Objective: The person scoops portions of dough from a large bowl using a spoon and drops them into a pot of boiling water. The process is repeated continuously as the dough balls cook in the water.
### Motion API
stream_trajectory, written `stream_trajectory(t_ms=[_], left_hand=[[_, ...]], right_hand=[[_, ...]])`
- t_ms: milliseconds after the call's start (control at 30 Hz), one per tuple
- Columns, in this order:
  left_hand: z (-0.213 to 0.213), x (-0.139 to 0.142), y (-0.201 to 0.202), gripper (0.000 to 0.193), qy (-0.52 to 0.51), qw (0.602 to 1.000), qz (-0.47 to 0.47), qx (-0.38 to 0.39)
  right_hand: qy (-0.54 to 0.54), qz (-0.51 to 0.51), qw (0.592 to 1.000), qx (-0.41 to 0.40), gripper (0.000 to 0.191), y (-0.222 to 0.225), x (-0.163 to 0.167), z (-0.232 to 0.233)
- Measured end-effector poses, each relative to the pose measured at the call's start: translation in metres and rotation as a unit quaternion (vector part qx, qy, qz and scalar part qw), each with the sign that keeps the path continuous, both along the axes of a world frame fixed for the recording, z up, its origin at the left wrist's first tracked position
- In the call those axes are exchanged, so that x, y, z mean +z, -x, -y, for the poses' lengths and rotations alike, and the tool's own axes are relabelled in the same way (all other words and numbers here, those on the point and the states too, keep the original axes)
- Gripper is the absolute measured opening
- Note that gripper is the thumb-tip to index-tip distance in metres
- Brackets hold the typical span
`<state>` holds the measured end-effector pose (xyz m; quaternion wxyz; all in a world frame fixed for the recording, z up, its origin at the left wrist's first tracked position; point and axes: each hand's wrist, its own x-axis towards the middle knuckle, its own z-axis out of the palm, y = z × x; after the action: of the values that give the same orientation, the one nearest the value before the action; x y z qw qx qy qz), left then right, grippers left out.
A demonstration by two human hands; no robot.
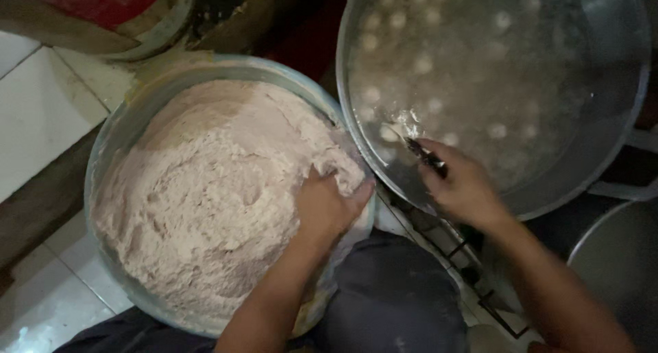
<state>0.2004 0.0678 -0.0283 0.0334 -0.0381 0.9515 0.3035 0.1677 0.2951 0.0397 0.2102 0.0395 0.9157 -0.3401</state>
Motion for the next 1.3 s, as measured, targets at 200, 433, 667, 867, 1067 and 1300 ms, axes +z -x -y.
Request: stream_trajectory(t_ms=[200, 433, 667, 867, 1067, 1300], left_hand=[[0.005, -0.003, -0.003, 0.028, -0.187, 0.977, -0.098, 0.025], [-0.006, -0.008, 0.002, 0.017, -0.224, 0.973, -0.043, 0.027], [0.0, 0.004, 0.009, 0.048, -0.053, 0.994, 0.093, -0.02], [0.013, 0.023, 0.004, 0.072, 0.148, 0.954, 0.14, -0.219], [0.014, 0.021, 0.014, 0.074, 0.091, 0.975, 0.179, -0.098], [0.013, 0.012, 0.014, 0.067, -0.051, 0.997, -0.002, -0.06]], right_hand=[[-0.044, 0.217, 0.975, -0.026, 0.043, -0.011, 0.02, 0.007], [0.189, 0.103, 0.969, 0.117, 0.048, -0.036, 0.018, 0.019], [0.252, 0.298, 0.92, -0.029, 0.049, -0.031, 0.015, 0.015], [0.221, 0.25, 0.93, -0.156, 0.05, -0.015, 0.006, -0.021], [-0.046, -0.024, 0.998, -0.035, 0.052, 0.006, -0.03, -0.058], [-0.064, 0.04, 0.991, -0.114, 0.038, 0.02, -0.016, -0.068]])
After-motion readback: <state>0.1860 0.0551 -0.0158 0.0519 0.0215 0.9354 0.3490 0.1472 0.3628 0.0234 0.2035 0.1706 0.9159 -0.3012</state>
